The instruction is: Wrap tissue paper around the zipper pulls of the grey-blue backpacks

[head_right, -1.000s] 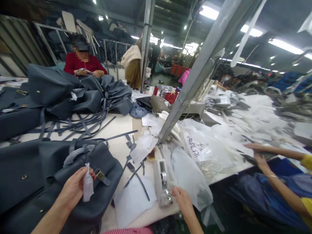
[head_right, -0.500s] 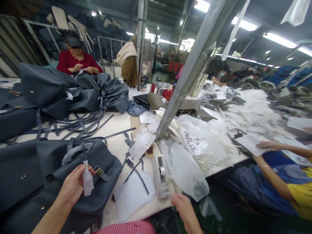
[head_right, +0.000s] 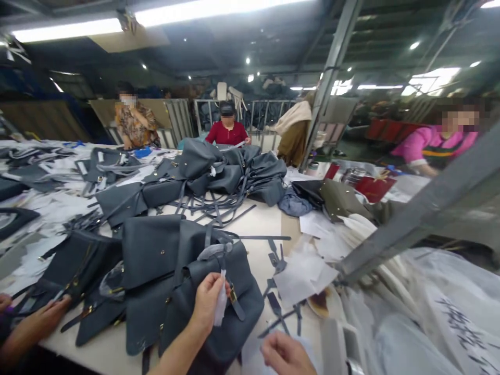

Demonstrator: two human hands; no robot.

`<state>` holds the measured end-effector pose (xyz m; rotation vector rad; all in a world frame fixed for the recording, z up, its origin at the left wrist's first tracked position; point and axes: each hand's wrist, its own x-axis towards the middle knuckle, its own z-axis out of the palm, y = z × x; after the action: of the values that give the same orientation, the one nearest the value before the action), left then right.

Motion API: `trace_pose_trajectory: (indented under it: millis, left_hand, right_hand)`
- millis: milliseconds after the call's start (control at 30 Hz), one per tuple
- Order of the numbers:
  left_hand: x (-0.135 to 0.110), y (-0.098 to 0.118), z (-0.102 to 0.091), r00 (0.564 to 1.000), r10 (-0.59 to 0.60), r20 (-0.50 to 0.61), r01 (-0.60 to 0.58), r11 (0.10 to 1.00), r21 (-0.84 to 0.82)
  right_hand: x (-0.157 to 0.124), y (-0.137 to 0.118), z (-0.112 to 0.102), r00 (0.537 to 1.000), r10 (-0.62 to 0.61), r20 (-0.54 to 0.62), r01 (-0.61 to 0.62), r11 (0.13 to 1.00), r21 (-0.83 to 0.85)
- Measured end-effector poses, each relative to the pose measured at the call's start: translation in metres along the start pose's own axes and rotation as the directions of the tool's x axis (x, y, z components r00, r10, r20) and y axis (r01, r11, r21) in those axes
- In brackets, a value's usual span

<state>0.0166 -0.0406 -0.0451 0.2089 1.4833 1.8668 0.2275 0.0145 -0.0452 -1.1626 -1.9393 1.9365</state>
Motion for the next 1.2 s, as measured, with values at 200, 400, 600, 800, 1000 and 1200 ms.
trace_pose_trajectory:
  millis: [200, 400, 600, 800, 1000, 1200]
  left_hand:
    - [-0.002, -0.008, -0.002, 0.995, 0.097, -0.003, -0.097, 0.993, 0.067]
    - [-0.007, -0.011, -0.004, 0.985, 0.17, -0.003, -0.169, 0.978, 0.121]
    - [-0.011, -0.011, -0.01, 0.969, 0.243, 0.05, -0.247, 0.923, 0.296]
    - [-0.021, 0.005, -0.017, 0.924, 0.376, 0.076, -0.375, 0.842, 0.388]
    - [-0.023, 0.02, -0.014, 0.957, 0.269, 0.107, -0.29, 0.908, 0.302]
    - [-0.028, 0.02, -0.01, 0.985, -0.149, 0.087, 0.161, 0.974, -0.157]
  right_hand:
    - [0.07, -0.103, 0.042, 0.97, -0.228, 0.087, 0.237, 0.965, -0.115]
    - [0.106, -0.101, 0.049, 0.983, -0.181, 0.037, 0.184, 0.929, -0.322]
    - [0.112, -0.1, 0.05, 0.989, -0.143, -0.039, 0.111, 0.892, -0.438]
    - [0.115, -0.101, 0.052, 0.995, -0.095, 0.005, 0.09, 0.929, -0.359]
    - [0.11, -0.1, 0.045, 0.995, -0.061, 0.082, 0.078, 0.97, -0.232]
    - [0.103, -0.083, 0.041, 0.993, -0.074, 0.09, 0.082, 0.993, -0.089]
